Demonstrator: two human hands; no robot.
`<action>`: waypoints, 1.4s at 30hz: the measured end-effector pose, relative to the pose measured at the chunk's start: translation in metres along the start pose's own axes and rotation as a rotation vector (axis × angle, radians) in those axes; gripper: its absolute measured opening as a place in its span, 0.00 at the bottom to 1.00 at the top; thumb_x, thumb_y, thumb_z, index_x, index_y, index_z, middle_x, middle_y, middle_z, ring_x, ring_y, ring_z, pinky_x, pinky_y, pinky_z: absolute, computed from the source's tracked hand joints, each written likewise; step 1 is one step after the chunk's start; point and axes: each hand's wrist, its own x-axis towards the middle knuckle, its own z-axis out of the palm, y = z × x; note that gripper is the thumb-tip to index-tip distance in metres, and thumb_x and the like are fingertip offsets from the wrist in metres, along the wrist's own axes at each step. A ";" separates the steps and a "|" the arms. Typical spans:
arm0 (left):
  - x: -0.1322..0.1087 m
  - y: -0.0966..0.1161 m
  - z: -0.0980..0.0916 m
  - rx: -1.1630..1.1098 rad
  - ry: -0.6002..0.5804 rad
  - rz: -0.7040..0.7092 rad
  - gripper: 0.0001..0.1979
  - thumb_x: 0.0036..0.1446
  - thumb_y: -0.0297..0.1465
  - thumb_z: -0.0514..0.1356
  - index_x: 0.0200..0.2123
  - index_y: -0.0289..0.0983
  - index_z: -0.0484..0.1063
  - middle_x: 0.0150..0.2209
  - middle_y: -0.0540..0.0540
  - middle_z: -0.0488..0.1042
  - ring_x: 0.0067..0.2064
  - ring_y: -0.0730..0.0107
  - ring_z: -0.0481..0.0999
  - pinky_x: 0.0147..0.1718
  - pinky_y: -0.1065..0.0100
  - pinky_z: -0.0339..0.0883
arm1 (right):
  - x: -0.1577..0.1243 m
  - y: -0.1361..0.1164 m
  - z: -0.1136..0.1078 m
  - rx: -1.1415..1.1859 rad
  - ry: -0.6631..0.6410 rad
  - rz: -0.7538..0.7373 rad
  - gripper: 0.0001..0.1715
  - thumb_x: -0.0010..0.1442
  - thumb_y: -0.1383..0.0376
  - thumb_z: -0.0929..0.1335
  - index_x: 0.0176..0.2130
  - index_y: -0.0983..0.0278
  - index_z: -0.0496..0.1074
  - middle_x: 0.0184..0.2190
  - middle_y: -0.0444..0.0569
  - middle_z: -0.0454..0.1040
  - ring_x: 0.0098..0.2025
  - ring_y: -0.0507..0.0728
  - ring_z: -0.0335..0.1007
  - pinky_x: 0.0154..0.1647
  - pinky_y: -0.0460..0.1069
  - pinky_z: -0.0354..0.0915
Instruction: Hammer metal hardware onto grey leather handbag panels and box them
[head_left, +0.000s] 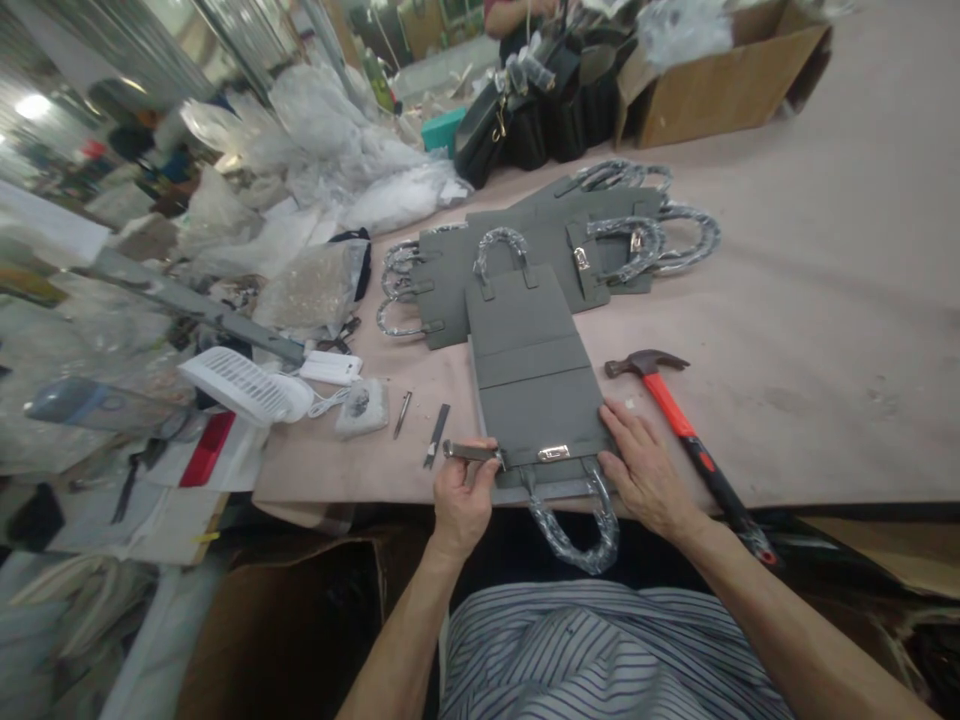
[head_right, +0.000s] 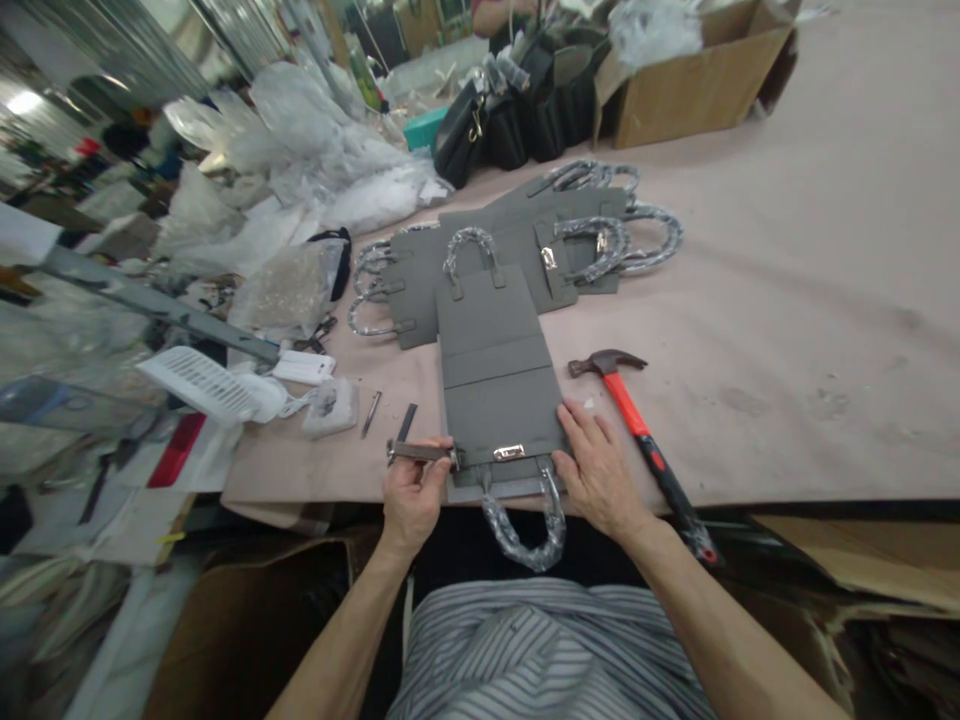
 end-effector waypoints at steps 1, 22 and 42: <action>-0.001 -0.001 0.000 0.016 -0.017 0.022 0.09 0.62 0.33 0.63 0.44 0.37 0.76 0.46 0.40 0.80 0.50 0.60 0.80 0.52 0.59 0.73 | 0.000 0.000 0.000 0.003 0.001 -0.001 0.36 0.71 0.60 0.58 0.73 0.65 0.47 0.70 0.64 0.57 0.71 0.67 0.53 0.68 0.69 0.55; -0.004 -0.014 -0.004 -0.097 -0.034 -0.011 0.07 0.67 0.34 0.59 0.44 0.38 0.72 0.48 0.40 0.80 0.52 0.60 0.80 0.53 0.57 0.74 | 0.006 -0.008 -0.004 -0.003 0.009 -0.004 0.35 0.71 0.61 0.58 0.72 0.64 0.49 0.68 0.66 0.58 0.69 0.71 0.56 0.65 0.71 0.57; 0.000 -0.009 0.001 0.030 -0.064 0.223 0.05 0.68 0.32 0.58 0.45 0.39 0.70 0.47 0.39 0.80 0.51 0.60 0.81 0.50 0.56 0.76 | 0.006 -0.008 -0.002 -0.004 0.002 0.009 0.37 0.70 0.60 0.58 0.73 0.63 0.46 0.70 0.64 0.55 0.69 0.72 0.55 0.65 0.72 0.57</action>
